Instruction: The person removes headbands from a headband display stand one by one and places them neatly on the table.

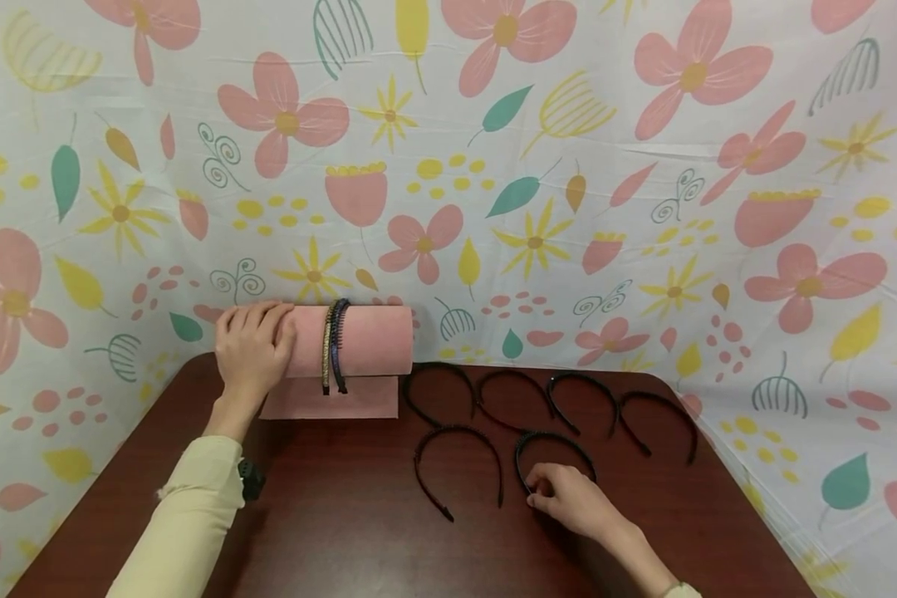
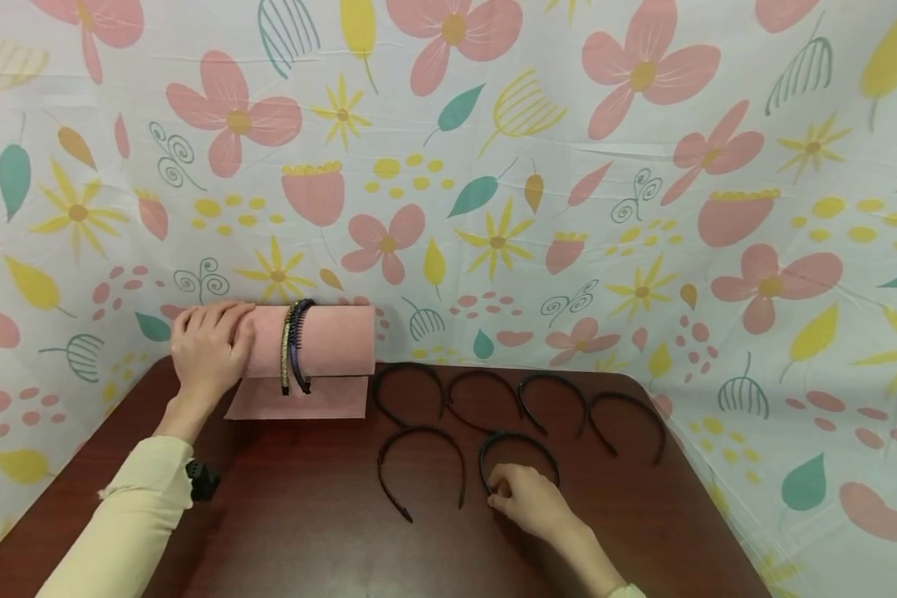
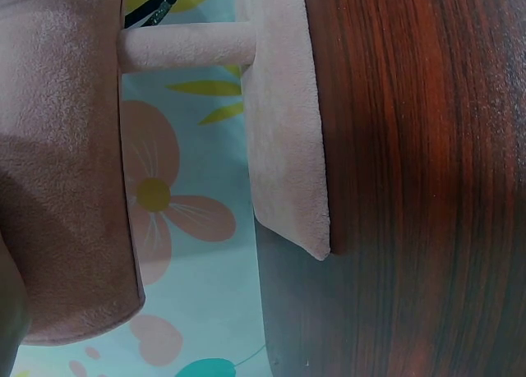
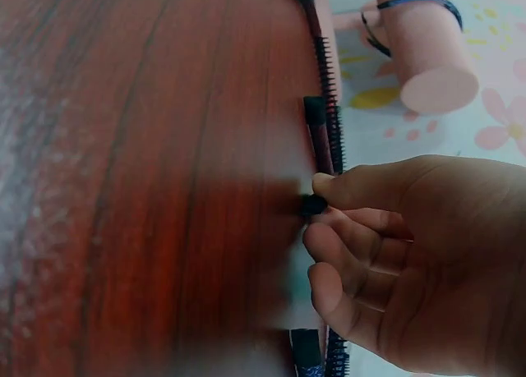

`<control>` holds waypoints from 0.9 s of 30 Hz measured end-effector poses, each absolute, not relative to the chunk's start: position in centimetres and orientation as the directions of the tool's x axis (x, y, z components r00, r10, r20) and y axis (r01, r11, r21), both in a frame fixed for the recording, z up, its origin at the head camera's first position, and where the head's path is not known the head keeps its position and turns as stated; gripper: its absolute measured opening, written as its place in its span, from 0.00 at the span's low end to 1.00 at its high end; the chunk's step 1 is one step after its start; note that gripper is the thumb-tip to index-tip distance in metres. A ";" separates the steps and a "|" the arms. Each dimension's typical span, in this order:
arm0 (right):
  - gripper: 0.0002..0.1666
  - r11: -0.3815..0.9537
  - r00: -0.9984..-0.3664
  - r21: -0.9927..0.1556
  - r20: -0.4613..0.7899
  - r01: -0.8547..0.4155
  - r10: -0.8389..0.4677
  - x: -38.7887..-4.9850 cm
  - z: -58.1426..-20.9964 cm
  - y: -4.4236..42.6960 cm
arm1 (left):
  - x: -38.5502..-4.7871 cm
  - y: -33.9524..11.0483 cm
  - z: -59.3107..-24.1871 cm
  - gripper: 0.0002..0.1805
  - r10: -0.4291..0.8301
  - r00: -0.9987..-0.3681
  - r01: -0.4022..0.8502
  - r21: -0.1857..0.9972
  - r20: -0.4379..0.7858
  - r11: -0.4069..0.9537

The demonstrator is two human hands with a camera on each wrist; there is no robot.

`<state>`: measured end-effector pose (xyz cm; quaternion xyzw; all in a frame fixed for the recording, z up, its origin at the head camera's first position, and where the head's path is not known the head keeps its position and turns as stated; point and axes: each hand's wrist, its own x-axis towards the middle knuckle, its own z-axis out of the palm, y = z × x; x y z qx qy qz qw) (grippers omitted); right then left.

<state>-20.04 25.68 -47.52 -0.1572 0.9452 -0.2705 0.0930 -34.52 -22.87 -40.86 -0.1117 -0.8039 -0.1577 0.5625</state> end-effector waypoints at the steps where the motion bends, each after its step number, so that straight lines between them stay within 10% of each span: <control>1: 0.08 0.806 -0.933 -0.537 -0.092 -0.248 -0.348 -20.1 -47.5 25.7 | -34.5 -22.8 -40.8 0.19 0.003 -0.341 0.357 0.127 0.940 0.925; 27: 0.10 0.767 -0.912 -0.572 -0.076 -0.291 -0.403 -20.6 -47.7 25.8 | -34.4 -22.6 -40.7 0.19 -0.001 -0.358 0.348 0.134 0.934 0.928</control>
